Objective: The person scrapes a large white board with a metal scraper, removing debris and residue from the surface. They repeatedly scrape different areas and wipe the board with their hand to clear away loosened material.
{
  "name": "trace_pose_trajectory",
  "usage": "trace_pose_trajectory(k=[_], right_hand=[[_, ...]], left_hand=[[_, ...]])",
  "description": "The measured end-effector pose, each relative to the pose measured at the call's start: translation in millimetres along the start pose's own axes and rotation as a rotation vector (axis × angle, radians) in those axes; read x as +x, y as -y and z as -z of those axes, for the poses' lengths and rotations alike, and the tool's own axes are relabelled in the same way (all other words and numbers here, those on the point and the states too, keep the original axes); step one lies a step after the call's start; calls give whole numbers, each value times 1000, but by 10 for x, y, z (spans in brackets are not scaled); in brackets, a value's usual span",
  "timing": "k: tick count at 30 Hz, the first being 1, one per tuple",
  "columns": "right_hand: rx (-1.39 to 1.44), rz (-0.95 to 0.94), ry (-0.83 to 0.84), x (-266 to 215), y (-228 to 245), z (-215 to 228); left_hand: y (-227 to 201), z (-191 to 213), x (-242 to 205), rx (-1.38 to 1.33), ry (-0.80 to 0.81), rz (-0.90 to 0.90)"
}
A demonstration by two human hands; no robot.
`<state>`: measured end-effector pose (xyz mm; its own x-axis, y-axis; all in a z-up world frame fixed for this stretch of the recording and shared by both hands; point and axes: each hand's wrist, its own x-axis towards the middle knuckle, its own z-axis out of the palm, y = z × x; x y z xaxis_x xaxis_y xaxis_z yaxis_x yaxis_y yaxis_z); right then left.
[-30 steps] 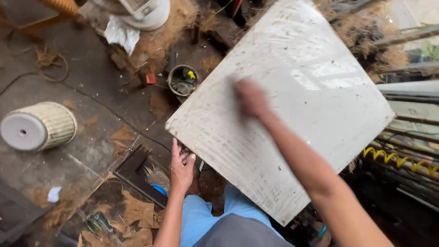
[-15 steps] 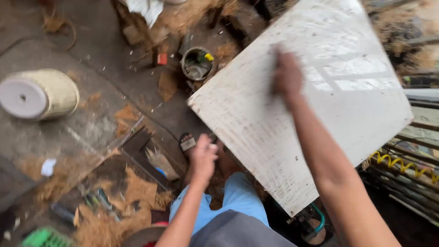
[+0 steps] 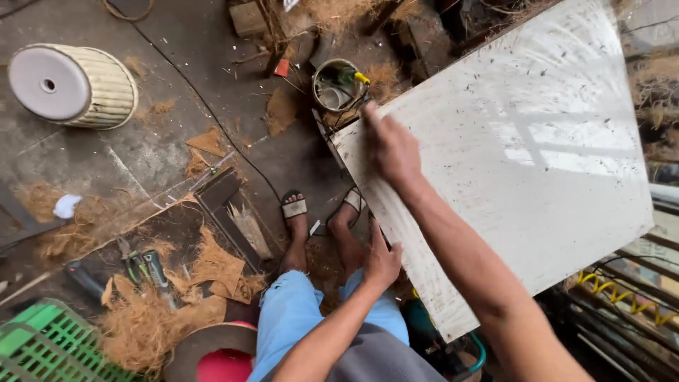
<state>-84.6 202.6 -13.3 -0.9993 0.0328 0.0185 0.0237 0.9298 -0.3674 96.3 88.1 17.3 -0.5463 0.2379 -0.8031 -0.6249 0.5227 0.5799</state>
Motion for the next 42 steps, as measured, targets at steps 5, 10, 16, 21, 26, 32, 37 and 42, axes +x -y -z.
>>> trace_pose_trajectory(k=[5, 10, 16, 21, 26, 32, 37, 42], right_hand=[[-66, -155, 129, 268, -451, 103], [-143, 6, 97, 110, 233, 89], [44, -24, 162, 36, 79, -65], [-44, -115, -20, 108, 137, -46], [-63, 46, -5, -26, 459, 34], [36, 124, 203, -185, 833, 143], [109, 18, 142, -552, 774, 551], [736, -640, 253, -1087, 719, 685]], left_hand=[[-59, -11, -84, -115, -32, -49], [-44, 17, 40, -169, -66, -191], [-94, 37, -23, -165, -104, -179], [-212, 72, -44, -105, -155, -270], [-155, 107, -50, -163, -111, -228], [-259, 264, -154, -103, -99, -214], [561, 147, 181, 64, 112, -158], [-150, 1094, -13, -644, -98, -153]])
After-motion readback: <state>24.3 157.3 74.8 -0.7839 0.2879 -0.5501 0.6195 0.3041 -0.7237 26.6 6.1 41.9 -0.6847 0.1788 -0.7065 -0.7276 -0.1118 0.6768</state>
